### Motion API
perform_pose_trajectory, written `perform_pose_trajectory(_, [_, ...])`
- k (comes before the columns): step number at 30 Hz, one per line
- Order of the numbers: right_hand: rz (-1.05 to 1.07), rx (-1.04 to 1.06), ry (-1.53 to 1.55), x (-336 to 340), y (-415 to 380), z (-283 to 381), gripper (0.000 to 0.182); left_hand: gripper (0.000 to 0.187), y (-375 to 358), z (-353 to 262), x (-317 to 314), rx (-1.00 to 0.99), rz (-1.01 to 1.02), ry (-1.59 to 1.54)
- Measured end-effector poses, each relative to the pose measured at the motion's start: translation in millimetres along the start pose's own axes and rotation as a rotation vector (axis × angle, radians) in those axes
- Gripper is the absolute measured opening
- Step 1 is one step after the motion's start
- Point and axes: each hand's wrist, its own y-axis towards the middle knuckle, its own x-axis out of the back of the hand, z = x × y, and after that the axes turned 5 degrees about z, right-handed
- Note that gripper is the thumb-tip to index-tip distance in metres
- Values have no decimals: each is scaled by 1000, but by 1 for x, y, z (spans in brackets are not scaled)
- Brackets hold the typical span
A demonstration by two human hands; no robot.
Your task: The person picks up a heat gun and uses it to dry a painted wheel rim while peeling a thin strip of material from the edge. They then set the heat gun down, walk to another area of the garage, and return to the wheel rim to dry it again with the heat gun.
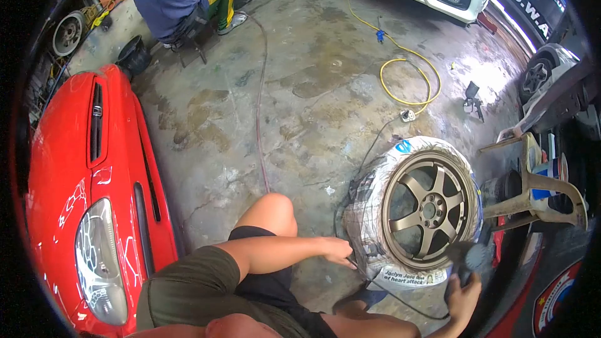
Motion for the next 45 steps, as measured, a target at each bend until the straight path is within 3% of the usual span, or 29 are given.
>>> perform_pose_trajectory(2, [265, -73, 168, -2, -13, 9, 70, 88, 7, 0, -7, -24, -14, 17])
perform_pose_trajectory(4, [517, -181, 244, -1, -30, 65, 63, 86, 10, 3, -14, -38, -5, 41])
perform_pose_trajectory(5, [502, -17, 348, -10, -35, 64, 57, 84, 11, 4, -17, -42, 4, 55])
perform_pose_trajectory(8, [519, 152, 449, -21, -20, 94, 60, 79, 10, 5, -18, -23, 42, 76])
perform_pose_trajectory(9, [357, 158, 367, -27, -17, 82, 62, 77, 10, 5, -16, -11, 57, 80])
perform_pose_trajectory(11, [95, 219, 491, -42, 2, 60, 59, 73, 7, 11, -15, 2, 37, 62])
perform_pose_trajectory(14, [-68, 88, 648, -28, 14, 71, 56, 67, 0, 15, -11, 15, -6, 16])
perform_pose_trajectory(16, [-89, 3, 559, -15, 23, 51, 40, 65, -3, 16, -6, 16, -26, -6])
perform_pose_trajectory(17, [-104, -83, 530, -15, 22, 33, 56, 64, -4, 16, -5, 14, -28, -12])
perform_pose_trajectory(18, [-28, -45, 350, -6, 25, 12, 63, 63, -5, 15, -5, 12, -30, -19])
perform_pose_trajectory(20, [104, -86, 325, -7, 10, -9, 60, 63, 3, 17, -12, -33, -25, -18])
perform_pose_trajectory(22, [321, -180, 375, 3, -16, 30, 56, 64, 8, 16, -14, -52, -20, -5])
perform_pose_trajectory(25, [405, 14, 477, -14, -15, 42, 57, 66, 9, 11, -13, -37, -15, 25])
perform_pose_trajectory(28, [347, 113, 548, -15, -4, 75, 56, 69, 10, 12, -14, -8, -20, 43])
perform_pose_trajectory(31, [-33, -51, 597, -22, 0, 97, 56, 71, 7, 12, -10, 3, 4, 51])
perform_pose_trajectory(32, [-124, -129, 573, -22, 3, 96, 47, 71, 8, 16, -11, 4, 20, 68])
perform_pose_trajectory(36, [8, -213, 740, -14, 10, 68, 25, 71, 6, 27, -14, 51, 43, 92])
perform_pose_trajectory(37, [63, -246, 643, -13, 3, 69, 23, 70, 5, 26, -13, 69, 41, 86])
perform_pose_trajectory(40, [406, -150, 500, -10, -14, 83, 35, 66, 10, 26, -16, 61, 76, 112])
perform_pose_trajectory(42, [519, -44, 341, -5, -23, 111, 41, 61, 10, 18, -14, 79, 98, 115])
perform_pose_trajectory(44, [463, 77, 466, -14, -24, 126, 38, 57, 10, 13, -13, 85, 116, 123])
perform_pose_trajectory(45, [317, 164, 573, -23, -22, 131, 37, 56, 11, 13, -13, 82, 118, 128])
